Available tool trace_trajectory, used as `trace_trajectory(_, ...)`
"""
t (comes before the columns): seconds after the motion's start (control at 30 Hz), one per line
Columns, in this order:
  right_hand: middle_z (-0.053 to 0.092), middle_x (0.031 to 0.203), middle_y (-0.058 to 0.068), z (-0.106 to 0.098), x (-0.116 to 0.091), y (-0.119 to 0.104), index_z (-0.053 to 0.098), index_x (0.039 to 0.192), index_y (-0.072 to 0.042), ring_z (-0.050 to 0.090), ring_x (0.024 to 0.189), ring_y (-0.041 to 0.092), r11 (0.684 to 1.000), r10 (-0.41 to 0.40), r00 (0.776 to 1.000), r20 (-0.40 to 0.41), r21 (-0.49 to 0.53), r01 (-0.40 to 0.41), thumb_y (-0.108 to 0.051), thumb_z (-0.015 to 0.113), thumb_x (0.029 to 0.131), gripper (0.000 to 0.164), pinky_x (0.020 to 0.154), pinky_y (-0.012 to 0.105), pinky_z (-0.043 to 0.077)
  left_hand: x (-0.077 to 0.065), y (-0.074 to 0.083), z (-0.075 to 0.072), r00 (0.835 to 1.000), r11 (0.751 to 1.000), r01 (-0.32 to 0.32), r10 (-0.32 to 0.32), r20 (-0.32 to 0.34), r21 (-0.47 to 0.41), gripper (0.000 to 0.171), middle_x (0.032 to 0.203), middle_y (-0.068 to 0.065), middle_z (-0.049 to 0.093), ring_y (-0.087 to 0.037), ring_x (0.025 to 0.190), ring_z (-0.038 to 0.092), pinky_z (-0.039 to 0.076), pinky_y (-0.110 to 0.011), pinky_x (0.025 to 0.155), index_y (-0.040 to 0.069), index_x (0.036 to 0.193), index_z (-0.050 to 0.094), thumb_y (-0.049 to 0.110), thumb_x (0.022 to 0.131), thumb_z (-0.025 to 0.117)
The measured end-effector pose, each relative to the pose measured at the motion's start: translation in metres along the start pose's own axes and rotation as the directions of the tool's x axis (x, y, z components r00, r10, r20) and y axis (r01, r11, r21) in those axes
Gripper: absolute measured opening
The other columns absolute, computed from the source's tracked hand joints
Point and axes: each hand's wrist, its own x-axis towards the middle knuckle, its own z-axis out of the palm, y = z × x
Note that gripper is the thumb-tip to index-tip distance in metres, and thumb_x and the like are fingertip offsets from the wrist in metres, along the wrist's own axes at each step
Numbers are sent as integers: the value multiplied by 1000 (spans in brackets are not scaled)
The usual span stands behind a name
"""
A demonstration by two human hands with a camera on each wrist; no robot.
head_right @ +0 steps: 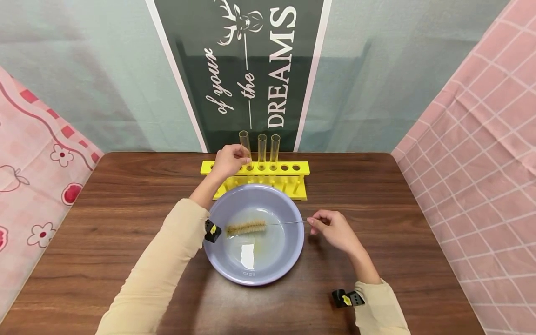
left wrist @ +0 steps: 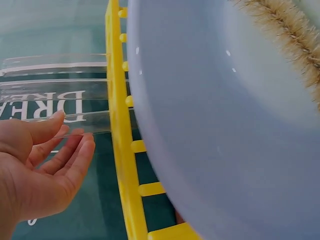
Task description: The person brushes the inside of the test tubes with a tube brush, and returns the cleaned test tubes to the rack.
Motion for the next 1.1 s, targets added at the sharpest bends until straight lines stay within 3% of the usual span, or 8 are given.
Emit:
trace_trajectory(0.1, 61, 71, 11, 0, -2, -5, 63, 89, 5, 55, 65, 19, 1000, -1, 1000, -1, 8, 1, -10, 57, 90, 16, 56, 28, 42, 0, 2, -3, 1000, 1000, -24, 24, -3, -2, 15, 92, -7, 62, -21, 89, 55, 46, -32, 77, 6, 98, 64, 13, 85, 64)
trace_trajectory(0.3, 61, 69, 8, 1, 2, 7, 64, 87, 1, 56, 68, 32, 1000, -12, 1000, -5, 4, 12, -15, 59, 89, 18, 55, 26, 41, -2, 8, -9, 998, 998, -56, 57, -20, 18, 16, 93, -7, 63, -21, 90, 57, 47, -32, 78, 6, 99, 62, 13, 86, 63)
trace_trajectory(0.47, 61, 69, 7, 0, 2, 7, 64, 86, 1, 55, 66, 30, 1000, -21, 1000, -10, -9, 21, -16, 58, 89, 18, 55, 26, 41, -5, 16, -17, 997, 997, -71, 71, -25, 26, 16, 92, -7, 63, -21, 89, 57, 47, -32, 76, 5, 101, 62, 13, 86, 62)
trace_trajectory(0.73, 61, 70, 7, 0, 1, 6, 64, 87, 1, 56, 70, 32, 1000, -13, 1000, -14, -8, 13, -14, 58, 89, 16, 59, 29, 44, -12, 32, -35, 996, 998, -62, 63, -60, 27, 16, 91, -8, 63, -21, 87, 57, 47, -31, 76, 4, 99, 62, 13, 86, 63)
trace_trajectory(1.1, 61, 70, 7, 0, 1, 5, 64, 89, 3, 57, 71, 34, 1000, -10, 1000, -11, -4, 10, -15, 59, 89, 18, 62, 36, 47, -26, 34, -63, 991, 993, -109, 112, -79, 38, 15, 91, -11, 62, -23, 85, 57, 47, -33, 77, 2, 99, 62, 10, 86, 61)
